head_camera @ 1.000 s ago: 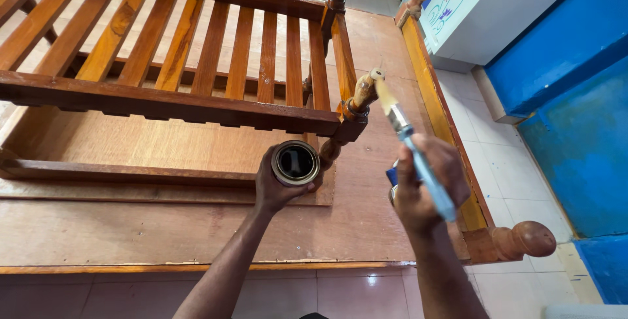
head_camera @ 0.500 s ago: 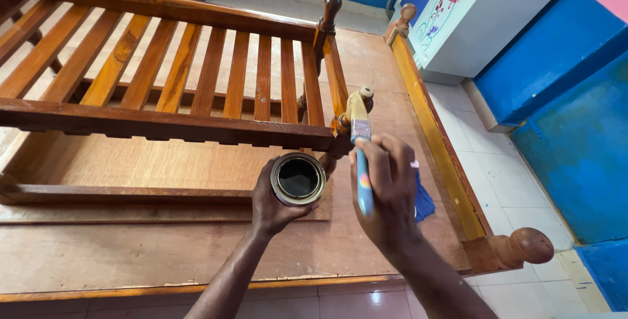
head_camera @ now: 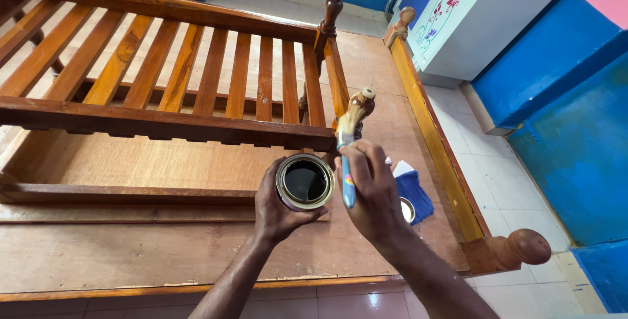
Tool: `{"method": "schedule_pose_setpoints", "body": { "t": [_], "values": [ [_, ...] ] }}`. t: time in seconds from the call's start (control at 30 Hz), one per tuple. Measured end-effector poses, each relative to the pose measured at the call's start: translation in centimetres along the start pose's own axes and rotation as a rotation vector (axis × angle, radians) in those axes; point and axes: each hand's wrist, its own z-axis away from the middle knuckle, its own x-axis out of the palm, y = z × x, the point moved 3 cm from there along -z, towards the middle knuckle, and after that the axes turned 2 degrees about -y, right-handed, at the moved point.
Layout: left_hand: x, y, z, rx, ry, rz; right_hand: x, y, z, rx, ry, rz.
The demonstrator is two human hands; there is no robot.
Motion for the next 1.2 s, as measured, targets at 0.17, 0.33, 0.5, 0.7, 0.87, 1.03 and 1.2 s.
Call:
{"method": "schedule_pose_setpoints", "body": {
  "t": [0.17,0.33,0.5,0.7,0.87,1.03,1.2],
  "values": [
    [0.1,0.3,0.3,-0.001,-0.010,-0.023,-0.1,2.3,1.0,-0.005,0.099,-0.032],
    [0.0,0.3,0.6,-0.028,-0.038,0.046,-0.1,2.6,2.5,0.008,0.323,0.051],
    [0.0,1.1,-0.2,-0.034,-0.019,-0.054,0.9,0.1,2.9,0.048,-0.076,-0.023],
    [-0.1,3.0,-1.3,-0.065,-0.030,-0.036,-0.6,1.0,1.8,0.086,0.145,-0.127],
    [-0.3,3.4,-1.4,-0.041,-0.017,-0.024,-0.4,1.6,4.0,0.049,0.267,0.033],
    [-0.6,3.2,-1.6,-0.026,-0.002,-0.061,1.1,1.1,4.3,0.049,0.138,-0.018],
    [-1.6,2.9,-2.0,-0.057,-0.026,0.006,1.2,1.4,2.8,0.076,0.158,-0.134]
  ]
}}
